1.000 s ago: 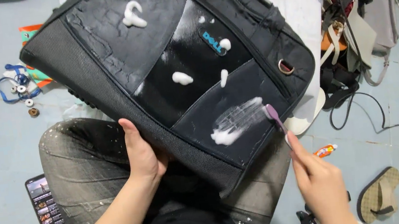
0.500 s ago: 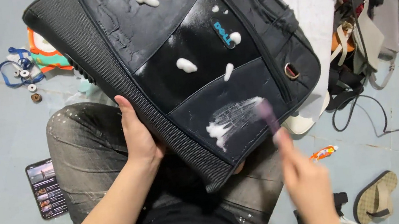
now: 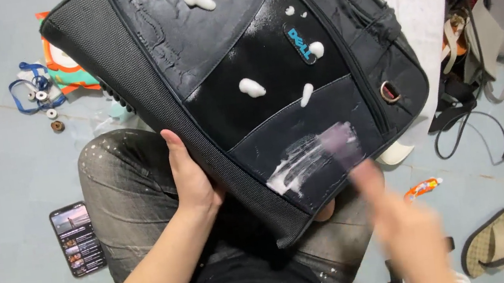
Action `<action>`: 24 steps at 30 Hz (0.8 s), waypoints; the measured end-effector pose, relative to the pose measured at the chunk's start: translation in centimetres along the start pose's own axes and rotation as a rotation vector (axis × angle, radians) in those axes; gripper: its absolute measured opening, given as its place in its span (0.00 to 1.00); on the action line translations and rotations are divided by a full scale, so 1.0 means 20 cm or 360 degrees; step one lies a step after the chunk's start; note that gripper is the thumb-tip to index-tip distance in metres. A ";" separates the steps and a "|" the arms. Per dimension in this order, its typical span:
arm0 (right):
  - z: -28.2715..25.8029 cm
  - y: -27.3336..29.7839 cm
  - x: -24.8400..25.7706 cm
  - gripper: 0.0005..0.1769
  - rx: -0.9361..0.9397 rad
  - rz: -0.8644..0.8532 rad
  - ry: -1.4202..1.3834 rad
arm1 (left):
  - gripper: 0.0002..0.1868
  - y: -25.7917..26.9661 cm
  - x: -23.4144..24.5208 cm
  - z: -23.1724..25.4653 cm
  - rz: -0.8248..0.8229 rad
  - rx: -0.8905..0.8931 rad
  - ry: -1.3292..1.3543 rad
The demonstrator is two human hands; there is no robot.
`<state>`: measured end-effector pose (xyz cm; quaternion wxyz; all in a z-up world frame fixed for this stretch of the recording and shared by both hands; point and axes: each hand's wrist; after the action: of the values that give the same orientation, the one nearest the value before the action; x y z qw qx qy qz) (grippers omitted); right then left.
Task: Cleaning a black laptop bag using wet wipes, foam cleaner, and a toothbrush.
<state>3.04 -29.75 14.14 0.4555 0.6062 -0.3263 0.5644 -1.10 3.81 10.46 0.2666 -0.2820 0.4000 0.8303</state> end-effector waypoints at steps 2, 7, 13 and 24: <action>-0.18 -0.01 0.08 0.33 -0.0076 -0.0139 0.0059 | 0.42 0.00 0.02 0.00 0.0019 0.0000 -0.0037; -0.26 0.01 0.15 0.42 0.0508 0.0061 -0.0442 | 0.45 -0.01 0.02 0.02 0.0071 0.0041 -0.0086; -0.22 0.16 0.03 0.40 0.0403 -0.0019 -0.0709 | 0.40 -0.01 0.02 0.01 0.0043 0.0036 -0.0015; -0.15 0.00 0.09 0.25 -0.0182 0.0395 -0.0553 | 0.40 0.00 0.02 0.04 0.0023 0.0007 -0.0031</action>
<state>2.10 -26.78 15.76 0.3532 0.6227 -0.5035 0.4837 -1.58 4.54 10.51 0.2652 -0.2703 0.4012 0.8341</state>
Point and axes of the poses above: each hand's wrist, its own y-axis away from the middle knuckle, its own x-axis out of the back of the hand, z = x × y, and after that the axes turned 4 degrees about y, right-handed
